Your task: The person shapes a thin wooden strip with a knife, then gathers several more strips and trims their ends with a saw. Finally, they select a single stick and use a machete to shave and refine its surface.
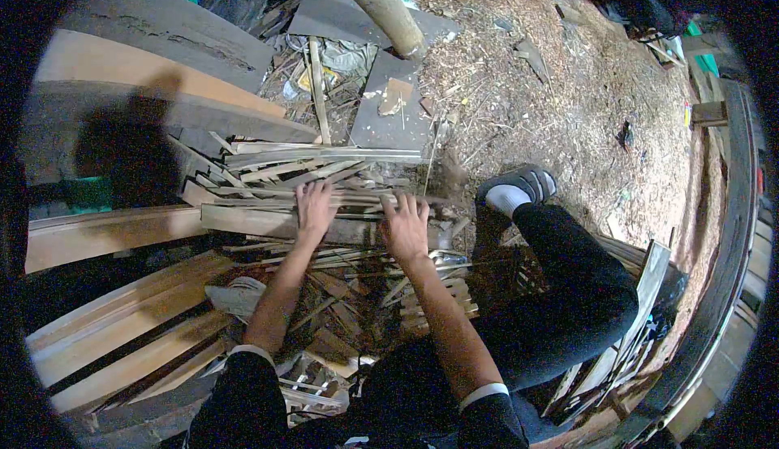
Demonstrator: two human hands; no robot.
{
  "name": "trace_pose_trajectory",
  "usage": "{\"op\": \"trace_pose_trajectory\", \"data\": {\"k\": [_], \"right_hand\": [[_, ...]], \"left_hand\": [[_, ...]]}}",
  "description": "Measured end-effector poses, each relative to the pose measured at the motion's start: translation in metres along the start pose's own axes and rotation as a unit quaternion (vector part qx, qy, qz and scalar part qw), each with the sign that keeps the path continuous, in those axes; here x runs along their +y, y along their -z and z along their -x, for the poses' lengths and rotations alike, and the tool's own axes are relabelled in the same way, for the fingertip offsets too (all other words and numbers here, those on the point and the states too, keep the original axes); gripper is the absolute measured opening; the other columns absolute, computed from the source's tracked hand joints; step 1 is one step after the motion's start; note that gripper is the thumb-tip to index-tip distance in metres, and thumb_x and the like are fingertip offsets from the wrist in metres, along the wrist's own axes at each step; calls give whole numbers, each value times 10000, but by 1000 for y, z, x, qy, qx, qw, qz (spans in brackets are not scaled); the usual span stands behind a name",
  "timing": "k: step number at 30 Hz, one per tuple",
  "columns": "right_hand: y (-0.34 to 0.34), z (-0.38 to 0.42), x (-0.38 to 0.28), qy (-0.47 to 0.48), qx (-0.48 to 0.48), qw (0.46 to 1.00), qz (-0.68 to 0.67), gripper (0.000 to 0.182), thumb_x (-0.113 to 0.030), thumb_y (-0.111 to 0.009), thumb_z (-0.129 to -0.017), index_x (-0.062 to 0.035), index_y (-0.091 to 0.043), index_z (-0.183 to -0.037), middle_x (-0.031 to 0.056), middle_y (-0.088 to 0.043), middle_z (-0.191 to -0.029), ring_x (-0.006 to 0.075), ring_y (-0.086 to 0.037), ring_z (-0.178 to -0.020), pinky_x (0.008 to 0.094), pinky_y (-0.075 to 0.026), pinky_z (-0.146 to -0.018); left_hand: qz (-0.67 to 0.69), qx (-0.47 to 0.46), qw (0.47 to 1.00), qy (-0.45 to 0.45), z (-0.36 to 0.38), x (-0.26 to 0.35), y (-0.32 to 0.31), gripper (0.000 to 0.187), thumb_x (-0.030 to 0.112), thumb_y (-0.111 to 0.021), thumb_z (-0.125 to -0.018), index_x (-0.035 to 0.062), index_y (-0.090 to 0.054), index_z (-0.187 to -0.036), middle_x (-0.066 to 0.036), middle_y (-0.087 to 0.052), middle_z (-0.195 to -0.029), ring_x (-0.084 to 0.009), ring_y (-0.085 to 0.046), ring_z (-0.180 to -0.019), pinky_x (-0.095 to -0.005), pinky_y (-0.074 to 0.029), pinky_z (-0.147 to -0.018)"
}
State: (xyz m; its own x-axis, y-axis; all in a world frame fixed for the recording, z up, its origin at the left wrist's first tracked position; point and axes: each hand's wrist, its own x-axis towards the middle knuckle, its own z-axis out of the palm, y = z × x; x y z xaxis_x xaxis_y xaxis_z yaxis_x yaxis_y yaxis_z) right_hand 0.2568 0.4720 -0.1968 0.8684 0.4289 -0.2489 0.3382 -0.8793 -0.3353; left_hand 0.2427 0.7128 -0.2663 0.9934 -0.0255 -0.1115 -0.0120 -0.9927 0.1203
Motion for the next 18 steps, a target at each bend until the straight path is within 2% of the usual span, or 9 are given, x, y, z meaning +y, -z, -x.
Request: {"op": "trace_pose_trajectory", "data": {"k": [2,4,5,8,9,11,15,17,18], "right_hand": [[-3,-1,-2,7,2,1000,-4,694,-280,-775,-823,-175,-508,-1455,127,-499,-1450,319,-439,-1346,538,-316,-1140],[-8,-2,-4,41,13,999,14,724,-233,-771,-805,-172,-491,-1469,137,-488,-1457,325,-427,-1359,512,-320,-1146],[-7,2,-3,34,-58,998,6,736,-170,-749,-796,-166,-477,-1481,148,-482,-1461,334,-420,-1368,498,-329,-1148],[-17,10,-1,38,-57,998,-5,741,-125,-726,-793,-161,-471,-1488,153,-488,-1454,341,-420,-1372,500,-334,-1149],[-20,12,0,39,-58,998,-5,741,-125,-726,-793,-161,-471,-1488,153,-488,-1454,341,-420,-1372,500,-334,-1149],[-25,15,4,54,-43,998,-2,572,-222,-697,-859,-122,-551,-1403,164,-512,-1414,373,-459,-1318,511,-369,-1096],[-29,10,4,44,-55,997,-20,606,-225,-695,-861,-128,-523,-1434,161,-510,-1421,361,-463,-1325,514,-360,-1111],[-23,6,3,63,12,998,-23,610,-197,-682,-862,-133,-507,-1443,157,-505,-1433,342,-477,-1318,514,-351,-1118],[-17,2,0,62,14,998,-22,610,-197,-682,-862,-133,-507,-1443,157,-505,-1433,342,-477,-1318,514,-351,-1118]], "left_hand": [[-10,-39,999,26,12,6,-2,556,165,-842,-675,91,-669,-1197,-95,-655,-1165,-247,-579,-1141,-432,-372,-1028],[-47,-22,998,25,23,8,-6,505,109,-803,-696,94,-677,-1184,-75,-666,-1168,-238,-581,-1157,-428,-377,-1029],[-18,-29,999,25,30,8,-6,492,95,-791,-699,94,-681,-1178,-72,-669,-1158,-240,-585,-1155,-431,-378,-1029],[9,-37,999,26,32,10,2,483,82,-782,-694,110,-694,-1169,-69,-677,-1136,-242,-598,-1140,-437,-377,-1026],[8,-37,999,30,32,10,2,488,83,-785,-686,127,-702,-1165,-69,-682,-1123,-242,-607,-1127,-440,-376,-1025],[8,-35,999,33,27,11,2,493,84,-789,-679,143,-710,-1161,-70,-686,-1110,-242,-616,-1115,-443,-374,-1023],[43,2,999,18,19,8,12,421,90,-805,-672,177,-746,-1080,-54,-696,-1085,-260,-632,-1094,-462,-358,-1049],[54,22,998,-1,14,10,26,394,91,-806,-673,179,-755,-1053,-50,-699,-1079,-264,-637,-1086,-468,-351,-1059],[62,9,998,14,11,10,30,402,78,-805,-673,164,-755,-1062,-51,-699,-1083,-264,-633,-1089,-469,-346,-1068]]}}
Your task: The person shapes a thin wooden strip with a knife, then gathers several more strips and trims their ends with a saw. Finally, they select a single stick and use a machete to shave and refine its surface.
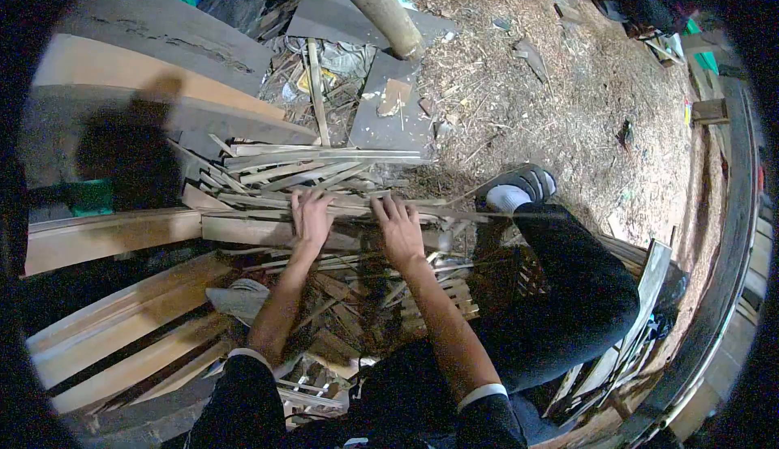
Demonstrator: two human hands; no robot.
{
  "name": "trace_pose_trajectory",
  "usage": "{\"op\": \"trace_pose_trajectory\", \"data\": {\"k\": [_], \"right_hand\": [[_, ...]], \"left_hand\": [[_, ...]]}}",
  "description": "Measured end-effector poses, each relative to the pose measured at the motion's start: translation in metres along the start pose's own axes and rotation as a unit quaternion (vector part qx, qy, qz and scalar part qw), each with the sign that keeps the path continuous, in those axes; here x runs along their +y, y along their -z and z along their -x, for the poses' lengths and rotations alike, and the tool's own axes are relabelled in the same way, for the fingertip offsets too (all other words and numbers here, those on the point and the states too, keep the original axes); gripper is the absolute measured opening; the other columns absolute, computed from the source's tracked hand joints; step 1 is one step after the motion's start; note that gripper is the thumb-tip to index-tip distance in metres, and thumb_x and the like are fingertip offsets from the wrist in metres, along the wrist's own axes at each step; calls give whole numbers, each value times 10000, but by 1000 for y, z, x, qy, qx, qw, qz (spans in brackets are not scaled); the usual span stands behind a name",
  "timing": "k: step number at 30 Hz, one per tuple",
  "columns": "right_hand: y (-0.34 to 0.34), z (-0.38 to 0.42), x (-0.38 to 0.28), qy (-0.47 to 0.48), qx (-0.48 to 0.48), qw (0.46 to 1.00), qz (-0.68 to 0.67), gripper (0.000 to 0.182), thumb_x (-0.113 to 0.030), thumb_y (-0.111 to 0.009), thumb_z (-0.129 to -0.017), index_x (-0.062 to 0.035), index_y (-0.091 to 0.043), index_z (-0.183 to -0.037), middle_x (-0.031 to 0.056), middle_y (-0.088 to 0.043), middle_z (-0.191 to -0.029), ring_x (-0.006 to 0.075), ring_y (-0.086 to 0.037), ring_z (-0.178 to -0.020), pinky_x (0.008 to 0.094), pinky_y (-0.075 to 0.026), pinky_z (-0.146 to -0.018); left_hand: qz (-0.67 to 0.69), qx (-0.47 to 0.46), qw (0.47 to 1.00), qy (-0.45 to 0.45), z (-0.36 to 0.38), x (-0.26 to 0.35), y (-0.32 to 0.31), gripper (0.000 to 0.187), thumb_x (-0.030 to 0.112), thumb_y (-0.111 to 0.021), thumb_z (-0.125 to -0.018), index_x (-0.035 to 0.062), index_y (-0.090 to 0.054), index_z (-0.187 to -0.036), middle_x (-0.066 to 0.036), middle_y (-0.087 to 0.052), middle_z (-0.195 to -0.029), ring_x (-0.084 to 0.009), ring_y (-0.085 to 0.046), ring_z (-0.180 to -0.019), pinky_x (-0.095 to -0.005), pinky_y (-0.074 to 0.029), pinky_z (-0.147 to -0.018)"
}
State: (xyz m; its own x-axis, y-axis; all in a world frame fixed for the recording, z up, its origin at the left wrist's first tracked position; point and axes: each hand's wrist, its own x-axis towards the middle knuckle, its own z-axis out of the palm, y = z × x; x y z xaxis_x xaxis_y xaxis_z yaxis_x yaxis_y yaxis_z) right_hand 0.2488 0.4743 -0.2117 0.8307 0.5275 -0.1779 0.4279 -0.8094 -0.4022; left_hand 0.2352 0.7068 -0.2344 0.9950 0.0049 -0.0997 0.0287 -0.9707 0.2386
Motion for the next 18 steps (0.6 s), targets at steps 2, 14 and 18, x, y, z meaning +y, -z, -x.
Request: {"op": "trace_pose_trajectory", "data": {"k": [2,14,18], "right_hand": [[17,-11,-5,21,40,998,43,588,-94,-626,-871,-152,-510,-1445,107,-542,-1412,279,-486,-1332,477,-320,-1176],[216,-55,18,107,170,975,97,299,-214,-631,-866,-224,-726,-1149,13,-633,-953,195,-612,-994,367,-432,-919],[274,-33,42,55,154,986,40,334,-249,-725,-839,-216,-733,-1172,6,-674,-960,202,-627,-967,368,-427,-942]], "left_hand": [[8,-11,1000,14,-4,1,12,410,65,-803,-672,148,-756,-1070,-53,-700,-1087,-264,-630,-1092,-470,-340,-1077],[181,135,973,-52,-72,68,125,487,22,-761,-690,110,-757,-1169,-87,-734,-981,-294,-662,-926,-407,-490,-890],[148,119,973,-131,-84,118,179,471,70,-781,-717,130,-749,-1183,-102,-748,-956,-304,-673,-856,-411,-502,-830]]}}
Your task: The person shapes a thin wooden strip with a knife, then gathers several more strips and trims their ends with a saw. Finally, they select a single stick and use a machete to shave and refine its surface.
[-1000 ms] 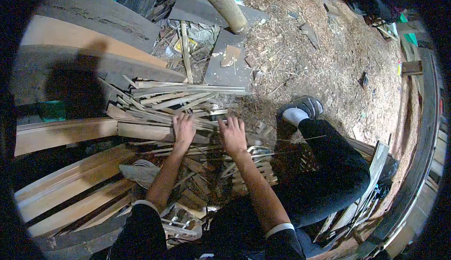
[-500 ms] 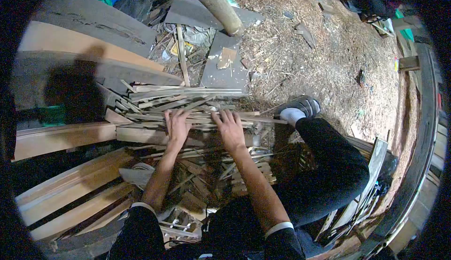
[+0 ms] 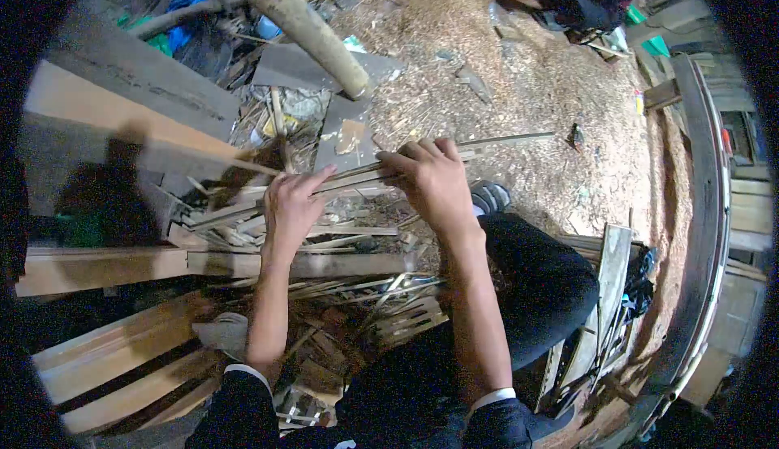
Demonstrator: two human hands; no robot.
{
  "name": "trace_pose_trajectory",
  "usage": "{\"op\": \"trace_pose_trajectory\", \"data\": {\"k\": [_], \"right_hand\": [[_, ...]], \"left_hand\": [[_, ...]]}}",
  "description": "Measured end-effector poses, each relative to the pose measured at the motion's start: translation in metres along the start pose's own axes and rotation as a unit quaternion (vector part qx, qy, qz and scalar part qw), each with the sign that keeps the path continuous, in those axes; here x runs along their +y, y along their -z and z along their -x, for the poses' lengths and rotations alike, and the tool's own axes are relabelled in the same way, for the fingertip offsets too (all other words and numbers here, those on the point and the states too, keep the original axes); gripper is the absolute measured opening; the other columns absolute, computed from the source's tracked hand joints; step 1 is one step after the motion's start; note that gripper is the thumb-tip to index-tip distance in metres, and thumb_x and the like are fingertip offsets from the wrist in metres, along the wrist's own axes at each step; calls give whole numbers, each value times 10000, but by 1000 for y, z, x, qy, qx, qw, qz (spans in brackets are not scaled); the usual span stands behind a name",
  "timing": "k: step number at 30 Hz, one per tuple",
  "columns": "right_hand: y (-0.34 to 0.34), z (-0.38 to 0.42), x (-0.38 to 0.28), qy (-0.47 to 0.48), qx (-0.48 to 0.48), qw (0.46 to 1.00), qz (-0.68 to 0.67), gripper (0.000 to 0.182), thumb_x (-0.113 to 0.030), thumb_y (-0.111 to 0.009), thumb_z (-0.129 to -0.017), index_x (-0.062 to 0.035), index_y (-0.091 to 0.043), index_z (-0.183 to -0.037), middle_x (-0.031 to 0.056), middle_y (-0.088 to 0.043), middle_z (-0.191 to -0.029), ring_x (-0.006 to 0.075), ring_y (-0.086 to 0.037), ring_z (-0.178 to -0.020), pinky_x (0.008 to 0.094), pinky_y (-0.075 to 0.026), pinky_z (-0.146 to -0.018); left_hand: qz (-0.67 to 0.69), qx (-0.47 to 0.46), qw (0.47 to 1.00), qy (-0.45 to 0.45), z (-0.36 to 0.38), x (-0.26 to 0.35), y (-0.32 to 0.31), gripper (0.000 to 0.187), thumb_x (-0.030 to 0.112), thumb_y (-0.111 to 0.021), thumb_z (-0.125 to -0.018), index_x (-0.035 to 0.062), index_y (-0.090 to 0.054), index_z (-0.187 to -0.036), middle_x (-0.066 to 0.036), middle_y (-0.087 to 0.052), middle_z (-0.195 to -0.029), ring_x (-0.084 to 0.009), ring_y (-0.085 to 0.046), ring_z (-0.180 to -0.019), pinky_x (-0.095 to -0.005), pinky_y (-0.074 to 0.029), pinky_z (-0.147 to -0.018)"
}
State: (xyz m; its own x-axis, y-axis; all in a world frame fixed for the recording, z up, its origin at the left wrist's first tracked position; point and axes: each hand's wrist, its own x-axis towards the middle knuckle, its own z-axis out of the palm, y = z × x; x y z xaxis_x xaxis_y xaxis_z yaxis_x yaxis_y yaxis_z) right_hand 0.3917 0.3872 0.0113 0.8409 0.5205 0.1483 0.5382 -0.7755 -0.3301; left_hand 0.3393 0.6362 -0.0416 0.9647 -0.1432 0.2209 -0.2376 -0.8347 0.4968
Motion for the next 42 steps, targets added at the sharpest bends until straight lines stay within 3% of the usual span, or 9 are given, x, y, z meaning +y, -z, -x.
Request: {"op": "trace_pose_trajectory", "data": {"k": [4,12,18,20,25,28,33,37,42], "right_hand": [[35,21,8,12,85,994,65,364,-229,-723,-841,-217,-719,-1205,-5,-674,-984,202,-629,-996,385,-430,-971],[98,80,26,-19,186,967,173,368,-183,-699,-804,-217,-704,-1170,-16,-666,-1023,179,-624,-976,389,-436,-932],[175,173,37,-88,283,913,279,426,-136,-677,-808,-226,-703,-1223,-23,-674,-1054,167,-643,-980,387,-425,-940],[199,221,38,-123,325,884,314,413,-136,-692,-811,-213,-708,-1216,-21,-686,-1051,163,-652,-961,382,-417,-929],[243,371,23,-220,347,841,352,243,-176,-756,-789,-211,-689,-1020,-29,-688,-1059,168,-651,-954,383,-404,-881],[248,468,7,-288,339,815,370,239,-186,-767,-772,-220,-683,-994,-4,-689,-1123,190,-658,-990,410,-409,-889],[226,598,-32,-439,369,753,323,232,-309,-755,-872,-152,-647,-1004,14,-675,-1100,220,-646,-974,429,-404,-878],[190,668,-54,-522,414,683,299,276,-267,-805,-823,-128,-633,-988,17,-679,-1111,217,-652,-1028,454,-395,-940],[161,719,-76,-537,431,634,353,236,-175,-790,-827,-116,-649,-1006,11,-678,-1060,224,-647,-1111,494,-418,-999]], "left_hand": [[-1,32,997,-69,-25,35,7,467,104,-806,-701,130,-751,-1164,-95,-743,-920,-280,-678,-812,-400,-496,-793],[-9,90,976,-196,-52,112,13,512,-10,-709,-682,152,-740,-1166,-33,-716,-917,-221,-672,-857,-381,-475,-819],[27,133,938,-319,-78,227,18,470,-31,-687,-686,160,-758,-1109,-1,-712,-922,-197,-663,-838,-352,-481,-811],[96,149,912,-369,-79,277,10,484,-48,-652,-625,120,-775,-1062,-34,-745,-937,-226,-686,-814,-360,-488,-792],[126,70,845,-514,-52,406,-22,488,2,-650,-650,134,-761,-1106,-11,-755,-962,-183,-691,-827,-345,-485,-806],[170,-5,798,-578,-12,483,-49,469,24,-672,-666,139,-755,-1113,-18,-749,-933,-196,-690,-815,-355,-490,-815],[208,-43,717,-663,75,593,-114,188,144,-747,-823,183,-747,-1007,9,-710,-772,-176,-669,-659,-348,-513,-695],[217,-101,659,-713,138,647,-150,191,97,-745,-805,171,-750,-981,-7,-716,-751,-187,-675,-651,-334,-499,-669],[196,-200,597,-752,186,677,-184,252,102,-763,-767,165,-744,-1010,-14,-719,-770,-186,-683,-673,-343,-500,-657]]}}
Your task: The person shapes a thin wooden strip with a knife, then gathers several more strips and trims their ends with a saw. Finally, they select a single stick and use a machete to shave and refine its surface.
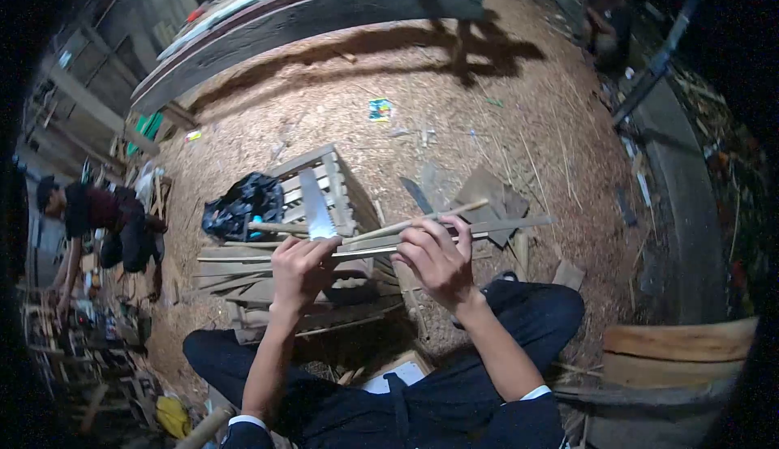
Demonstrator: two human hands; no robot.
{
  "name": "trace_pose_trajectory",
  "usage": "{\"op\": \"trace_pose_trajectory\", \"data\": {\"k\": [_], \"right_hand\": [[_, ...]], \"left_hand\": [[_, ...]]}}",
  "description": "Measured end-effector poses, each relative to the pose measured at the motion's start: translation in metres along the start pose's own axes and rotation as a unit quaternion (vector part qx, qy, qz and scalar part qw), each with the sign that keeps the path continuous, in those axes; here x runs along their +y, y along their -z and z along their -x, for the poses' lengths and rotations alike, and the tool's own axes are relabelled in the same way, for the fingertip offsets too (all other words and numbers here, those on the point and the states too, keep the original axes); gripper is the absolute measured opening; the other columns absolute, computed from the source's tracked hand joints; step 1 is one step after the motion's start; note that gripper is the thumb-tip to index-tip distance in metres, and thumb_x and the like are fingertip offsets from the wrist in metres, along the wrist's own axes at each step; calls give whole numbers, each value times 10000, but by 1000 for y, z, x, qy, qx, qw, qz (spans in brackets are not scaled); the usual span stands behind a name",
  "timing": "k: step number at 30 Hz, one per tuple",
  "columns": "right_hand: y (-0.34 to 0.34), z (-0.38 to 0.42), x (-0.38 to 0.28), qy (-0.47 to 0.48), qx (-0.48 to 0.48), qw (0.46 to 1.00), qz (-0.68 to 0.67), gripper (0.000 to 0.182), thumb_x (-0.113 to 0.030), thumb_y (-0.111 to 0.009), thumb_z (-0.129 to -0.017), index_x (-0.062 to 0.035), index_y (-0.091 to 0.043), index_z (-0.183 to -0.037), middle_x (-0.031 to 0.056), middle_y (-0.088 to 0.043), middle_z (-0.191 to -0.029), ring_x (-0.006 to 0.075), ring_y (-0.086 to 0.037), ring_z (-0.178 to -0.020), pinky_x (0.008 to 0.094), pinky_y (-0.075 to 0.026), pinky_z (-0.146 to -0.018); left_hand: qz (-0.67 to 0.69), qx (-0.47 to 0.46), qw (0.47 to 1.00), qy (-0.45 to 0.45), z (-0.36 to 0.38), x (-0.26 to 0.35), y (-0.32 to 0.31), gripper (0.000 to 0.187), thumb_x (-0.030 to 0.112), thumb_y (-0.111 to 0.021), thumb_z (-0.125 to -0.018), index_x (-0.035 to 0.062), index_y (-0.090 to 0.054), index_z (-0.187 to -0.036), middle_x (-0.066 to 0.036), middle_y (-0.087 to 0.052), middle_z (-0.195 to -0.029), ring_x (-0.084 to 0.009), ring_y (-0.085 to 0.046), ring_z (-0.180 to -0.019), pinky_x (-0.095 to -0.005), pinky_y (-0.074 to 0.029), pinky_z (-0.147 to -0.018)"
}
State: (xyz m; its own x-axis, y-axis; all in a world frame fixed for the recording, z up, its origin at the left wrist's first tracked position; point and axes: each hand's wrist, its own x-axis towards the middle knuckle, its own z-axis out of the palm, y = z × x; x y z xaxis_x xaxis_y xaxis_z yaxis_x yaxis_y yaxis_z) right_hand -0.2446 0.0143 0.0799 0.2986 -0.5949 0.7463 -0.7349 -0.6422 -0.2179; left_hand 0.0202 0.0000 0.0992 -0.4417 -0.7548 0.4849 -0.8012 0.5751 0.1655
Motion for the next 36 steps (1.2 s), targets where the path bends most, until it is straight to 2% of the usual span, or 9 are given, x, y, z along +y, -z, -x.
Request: {"op": "trace_pose_trajectory", "data": {"k": [4,9,17,22,23,27,31,35,36], "right_hand": [[18,24,33,-34,16,999,27,232,-129,-791,-779,-115,-662,-972,0,-671,-1023,213,-648,-1043,482,-445,-932],[45,38,56,-99,-10,992,84,441,-24,-716,-759,-165,-741,-1177,6,-620,-1010,214,-597,-1019,477,-409,-924],[60,48,64,-123,-6,991,50,359,-94,-788,-702,-170,-762,-1052,-1,-619,-1010,213,-618,-971,446,-398,-924],[64,43,60,-223,-62,972,30,340,-148,-828,-666,-155,-699,-981,4,-609,-1141,219,-569,-1098,436,-376,-961],[60,51,64,-221,-73,972,32,379,-164,-840,-652,-161,-679,-995,12,-591,-1218,234,-533,-1187,465,-358,-1012],[62,50,70,-192,-19,979,59,441,-152,-856,-628,-158,-672,-1028,27,-582,-1331,253,-508,-1289,531,-301,-1119],[66,45,68,-214,-83,969,94,569,-116,-846,-629,-175,-665,-1165,14,-582,-1350,237,-455,-1395,567,-250,-1166],[62,44,72,-216,-107,963,125,603,-101,-841,-620,-188,-676,-1193,14,-608,-1307,238,-479,-1375,565,-228,-1176],[61,45,73,-205,-104,965,127,604,-93,-838,-612,-187,-684,-1188,15,-629,-1262,238,-527,-1312,535,-278,-1153]], "left_hand": [[10,-32,999,-20,-29,16,-28,319,96,-767,-755,158,-738,-1067,-22,-727,-799,-196,-685,-682,-343,-496,-648],[12,-37,997,-67,-61,30,-52,332,111,-764,-770,146,-751,-1100,-14,-753,-851,-179,-684,-697,-331,-497,-657],[5,-64,992,-105,-84,50,-69,289,130,-768,-783,154,-750,-1071,0,-755,-877,-149,-664,-693,-316,-471,-642],[17,-38,990,-132,-88,62,-77,271,138,-770,-793,147,-749,-1063,2,-753,-871,-143,-665,-699,-311,-467,-640],[15,-22,990,-139,-88,64,-79,265,138,-770,-798,139,-748,-1062,0,-751,-872,-143,-667,-705,-311,-468,-643],[19,-4,990,-140,-93,72,-83,276,136,-766,-804,119,-744,-1079,-6,-741,-863,-152,-676,-723,-313,-472,-663],[31,-35,988,-149,-91,70,-87,330,120,-763,-795,123,-728,-1123,-14,-730,-833,-157,-679,-719,-310,-470,-676],[56,-99,986,-126,-91,71,-87,362,125,-754,-763,126,-701,-1120,-34,-731,-832,-153,-693,-740,-320,-469,-718],[56,-98,986,-126,-94,71,-85,362,125,-754,-763,126,-701,-1120,-34,-731,-832,-153,-693,-740,-320,-469,-718]]}}
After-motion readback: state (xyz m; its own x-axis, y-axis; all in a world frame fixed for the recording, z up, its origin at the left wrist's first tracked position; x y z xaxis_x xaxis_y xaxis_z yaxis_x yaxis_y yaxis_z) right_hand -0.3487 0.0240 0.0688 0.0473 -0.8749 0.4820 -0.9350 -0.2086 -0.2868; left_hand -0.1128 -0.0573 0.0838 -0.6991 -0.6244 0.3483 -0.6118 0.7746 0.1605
